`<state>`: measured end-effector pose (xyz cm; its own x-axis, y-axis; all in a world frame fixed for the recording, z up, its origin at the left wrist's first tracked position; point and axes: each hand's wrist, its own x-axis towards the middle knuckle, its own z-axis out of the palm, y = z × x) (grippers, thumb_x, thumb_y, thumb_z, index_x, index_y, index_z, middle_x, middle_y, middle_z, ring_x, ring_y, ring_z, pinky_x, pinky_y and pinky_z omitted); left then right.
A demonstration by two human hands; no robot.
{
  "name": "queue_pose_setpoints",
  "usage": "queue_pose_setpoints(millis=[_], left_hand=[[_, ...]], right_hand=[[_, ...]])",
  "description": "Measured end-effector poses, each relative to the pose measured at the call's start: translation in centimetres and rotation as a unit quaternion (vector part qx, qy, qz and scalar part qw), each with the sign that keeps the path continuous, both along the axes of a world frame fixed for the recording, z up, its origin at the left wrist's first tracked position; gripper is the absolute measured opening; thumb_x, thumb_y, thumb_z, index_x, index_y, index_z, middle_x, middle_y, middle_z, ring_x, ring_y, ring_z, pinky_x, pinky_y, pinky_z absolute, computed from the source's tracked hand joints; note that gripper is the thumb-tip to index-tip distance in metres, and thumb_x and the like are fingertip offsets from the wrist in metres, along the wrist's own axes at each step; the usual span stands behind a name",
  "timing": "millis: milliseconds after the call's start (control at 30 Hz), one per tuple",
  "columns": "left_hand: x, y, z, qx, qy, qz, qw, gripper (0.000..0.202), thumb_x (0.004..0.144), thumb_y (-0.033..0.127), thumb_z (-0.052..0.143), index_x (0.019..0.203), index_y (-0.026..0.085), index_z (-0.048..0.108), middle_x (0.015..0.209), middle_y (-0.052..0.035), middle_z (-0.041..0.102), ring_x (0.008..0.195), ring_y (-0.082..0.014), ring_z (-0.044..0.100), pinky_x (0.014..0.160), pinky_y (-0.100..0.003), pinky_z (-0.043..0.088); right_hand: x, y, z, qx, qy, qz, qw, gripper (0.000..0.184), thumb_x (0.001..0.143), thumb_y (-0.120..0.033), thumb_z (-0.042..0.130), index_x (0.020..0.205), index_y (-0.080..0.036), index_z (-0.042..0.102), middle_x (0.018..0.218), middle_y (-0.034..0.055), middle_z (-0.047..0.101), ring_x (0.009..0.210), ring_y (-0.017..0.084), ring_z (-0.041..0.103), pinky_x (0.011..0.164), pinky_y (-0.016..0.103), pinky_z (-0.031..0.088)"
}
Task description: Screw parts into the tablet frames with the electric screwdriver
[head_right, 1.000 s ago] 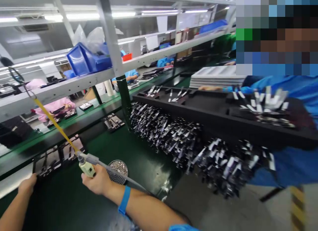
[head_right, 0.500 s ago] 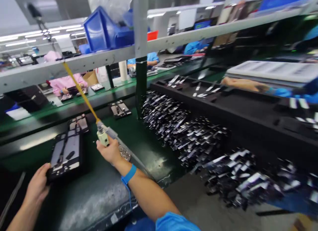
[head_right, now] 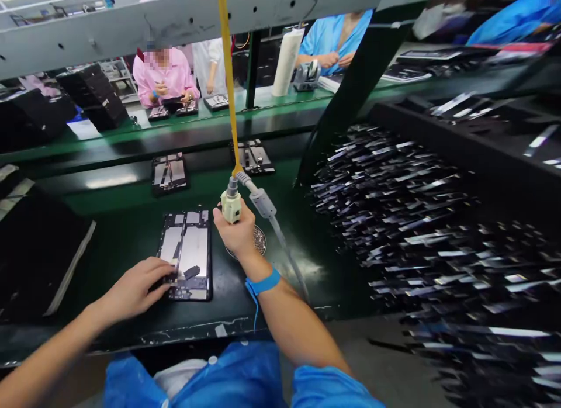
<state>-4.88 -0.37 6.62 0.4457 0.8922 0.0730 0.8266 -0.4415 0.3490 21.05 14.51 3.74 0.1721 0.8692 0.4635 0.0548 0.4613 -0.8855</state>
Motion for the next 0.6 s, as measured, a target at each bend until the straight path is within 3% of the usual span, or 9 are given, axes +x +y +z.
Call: queue_pose_setpoints(millis=[100, 233, 333, 433, 600], left_hand=[[1.3, 1.9, 1.5, -0.058, 0.105, -0.095, 0.988, 0.030, 0.091, 0.012, 0.058, 0.116, 0.023, 0.069, 0.105, -0.0094, 0.071, 0.098, -0.0262, 0.068, 0.087, -0.038, 0.055], [2.3, 3.1, 2.2, -0.073, 0.131, -0.120, 0.981, 0.028, 0.084, 0.005, 0.056, 0.103, 0.021, 0.069, 0.097, -0.0088, 0.069, 0.087, -0.0247, 0.069, 0.080, -0.034, 0.054], [2.2, 2.4, 2.3, -0.073, 0.117, -0.126, 0.982, 0.019, 0.088, 0.010, 0.057, 0.099, 0.021, 0.068, 0.097, -0.0068, 0.067, 0.082, -0.0217, 0.068, 0.075, -0.031, 0.054], [1.9, 0.7, 1.4, -0.044, 0.084, -0.146, 0.985, 0.015, 0.092, 0.014, 0.056, 0.101, 0.020, 0.067, 0.098, -0.0070, 0.067, 0.084, -0.0205, 0.067, 0.074, -0.031, 0.056], [1.6, -1.7, -1.8, 0.087, 0.021, -0.171, 0.981, 0.025, 0.096, 0.010, 0.053, 0.118, 0.014, 0.065, 0.105, -0.0126, 0.068, 0.091, -0.0230, 0.066, 0.079, -0.037, 0.058]], right_hand=[[-0.1, -0.2, 0.0, -0.001, -0.009, 0.004, 1.000, 0.024, 0.085, -0.037, 0.073, 0.100, -0.019, 0.068, 0.091, 0.0041, 0.070, 0.078, 0.018, 0.067, 0.073, 0.032, 0.057], [-0.1, -0.3, 0.2, 0.002, -0.012, 0.009, 1.000, 0.022, 0.085, -0.037, 0.073, 0.098, -0.019, 0.068, 0.088, 0.0028, 0.069, 0.074, 0.016, 0.065, 0.071, 0.030, 0.056], [0.0, -0.2, 0.4, 0.008, -0.008, 0.004, 1.000, 0.021, 0.085, -0.035, 0.072, 0.097, -0.019, 0.068, 0.089, 0.0030, 0.069, 0.074, 0.016, 0.065, 0.071, 0.030, 0.056], [0.0, -0.2, 0.6, 0.004, -0.007, -0.006, 1.000, 0.021, 0.085, -0.036, 0.072, 0.098, -0.019, 0.068, 0.087, 0.0028, 0.069, 0.074, 0.017, 0.065, 0.072, 0.031, 0.057], [0.0, -0.2, 0.5, 0.014, -0.005, 0.000, 1.000, 0.019, 0.085, -0.035, 0.073, 0.097, -0.021, 0.068, 0.087, 0.0020, 0.070, 0.074, 0.017, 0.066, 0.071, 0.032, 0.057]])
